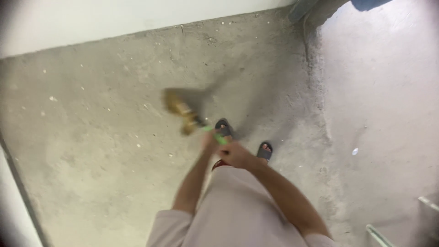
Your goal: Sweeping a concrete floor using a broom.
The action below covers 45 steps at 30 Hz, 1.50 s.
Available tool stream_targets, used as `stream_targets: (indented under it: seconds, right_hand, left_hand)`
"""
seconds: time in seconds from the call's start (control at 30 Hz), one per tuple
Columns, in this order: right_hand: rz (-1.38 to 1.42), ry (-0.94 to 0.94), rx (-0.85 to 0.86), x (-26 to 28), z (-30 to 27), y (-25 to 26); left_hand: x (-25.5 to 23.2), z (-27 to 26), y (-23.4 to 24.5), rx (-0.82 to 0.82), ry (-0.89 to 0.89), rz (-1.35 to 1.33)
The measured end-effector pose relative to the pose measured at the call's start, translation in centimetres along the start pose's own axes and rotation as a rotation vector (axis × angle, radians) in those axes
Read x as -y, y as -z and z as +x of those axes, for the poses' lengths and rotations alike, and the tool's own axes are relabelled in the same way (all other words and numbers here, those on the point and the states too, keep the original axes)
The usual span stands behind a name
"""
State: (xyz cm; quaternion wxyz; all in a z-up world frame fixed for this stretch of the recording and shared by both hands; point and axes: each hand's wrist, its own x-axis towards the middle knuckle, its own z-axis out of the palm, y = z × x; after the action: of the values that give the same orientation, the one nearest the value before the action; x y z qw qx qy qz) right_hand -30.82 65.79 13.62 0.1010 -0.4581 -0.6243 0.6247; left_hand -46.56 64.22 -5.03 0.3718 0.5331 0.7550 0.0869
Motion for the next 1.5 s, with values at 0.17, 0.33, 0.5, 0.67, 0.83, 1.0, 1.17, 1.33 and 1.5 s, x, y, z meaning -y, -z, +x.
stream_targets:
  seconds: [0.17, 0.33, 0.5, 0.67, 0.83, 1.0, 1.17, 1.33, 1.5]
  right_hand:
    - [0.008, -0.259, -0.303, 3.8, -4.2, 6.2]
    - [-0.189, -0.042, -0.372, 6.4, -6.1, 6.6]
    - [-0.265, 0.467, -0.128, 14.8, -10.1, 7.3]
    - [0.008, 0.459, 0.155, 18.1, -6.2, 9.3]
    - [0.074, 0.314, 0.101, 7.3, 8.9, 5.9]
    - [0.086, 0.169, 0.143, 1.0, 15.5, 9.1]
    - [0.125, -0.313, -0.139, 0.4, 11.0, 18.0]
    - [0.027, -0.236, -0.509, 1.7, 7.3, 24.7]
    - [0.027, 0.025, -0.761, 3.2, 2.2, 23.8]
  left_hand:
    - [-11.8, 2.0, -5.7, 0.392, -0.336, -0.094]
    - [-18.0, -0.1, 0.0, 0.508, -0.415, -0.098]
    - [-19.0, -4.7, 11.1, 0.432, -0.601, 0.055]
    - [-16.4, -3.8, 19.8, 0.370, -0.134, 0.343]
    - [-4.6, 6.5, 15.6, 0.123, 0.122, 0.250]
    - [-5.3, 14.7, 10.8, 0.239, 0.345, 0.217]
    - [-13.9, 20.7, -0.2, 0.296, -0.270, 0.241]
    - [-27.1, 22.4, -1.3, 0.480, -0.427, 0.191]
    - [-33.6, 19.6, 3.3, 0.626, -0.690, 0.363]
